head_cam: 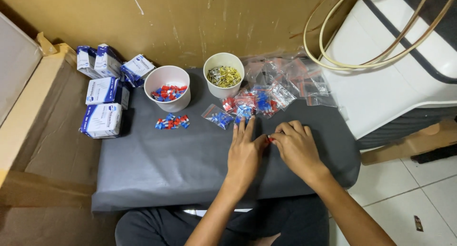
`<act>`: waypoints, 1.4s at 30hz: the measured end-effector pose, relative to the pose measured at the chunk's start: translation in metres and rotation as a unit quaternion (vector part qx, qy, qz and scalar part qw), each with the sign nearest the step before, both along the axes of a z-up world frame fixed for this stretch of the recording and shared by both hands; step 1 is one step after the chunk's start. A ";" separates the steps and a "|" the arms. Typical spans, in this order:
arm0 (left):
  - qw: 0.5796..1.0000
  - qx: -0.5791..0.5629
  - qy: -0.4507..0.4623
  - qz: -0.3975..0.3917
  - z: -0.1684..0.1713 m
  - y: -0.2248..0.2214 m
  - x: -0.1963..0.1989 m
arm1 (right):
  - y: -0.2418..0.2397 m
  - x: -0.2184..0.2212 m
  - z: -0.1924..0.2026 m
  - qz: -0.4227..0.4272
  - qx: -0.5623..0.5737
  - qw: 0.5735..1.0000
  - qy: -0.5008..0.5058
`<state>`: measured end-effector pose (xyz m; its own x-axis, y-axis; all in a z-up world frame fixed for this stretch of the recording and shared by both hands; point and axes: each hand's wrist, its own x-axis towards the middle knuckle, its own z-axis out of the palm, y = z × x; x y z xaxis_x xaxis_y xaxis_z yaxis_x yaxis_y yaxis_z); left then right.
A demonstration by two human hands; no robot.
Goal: The person is organizing and aligning small automotive fuses into rows on a workspace.
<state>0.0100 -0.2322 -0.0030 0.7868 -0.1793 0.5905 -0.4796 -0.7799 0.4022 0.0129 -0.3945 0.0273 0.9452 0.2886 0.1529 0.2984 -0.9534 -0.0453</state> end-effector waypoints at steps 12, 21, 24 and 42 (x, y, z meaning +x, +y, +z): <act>0.999 -0.002 0.034 0.018 -0.003 0.047 0.002 | 0.036 0.005 0.016 0.032 0.021 0.999 -0.026; 0.991 0.000 0.052 0.126 0.003 0.145 0.004 | 0.122 0.035 0.007 0.136 0.088 0.985 -0.062; 0.988 -0.019 0.057 0.145 0.007 0.170 0.008 | 0.153 0.044 0.006 0.159 0.112 0.980 -0.046; 0.980 -0.054 0.069 0.180 0.000 0.195 0.043 | 0.216 0.096 0.013 0.154 0.062 0.985 0.049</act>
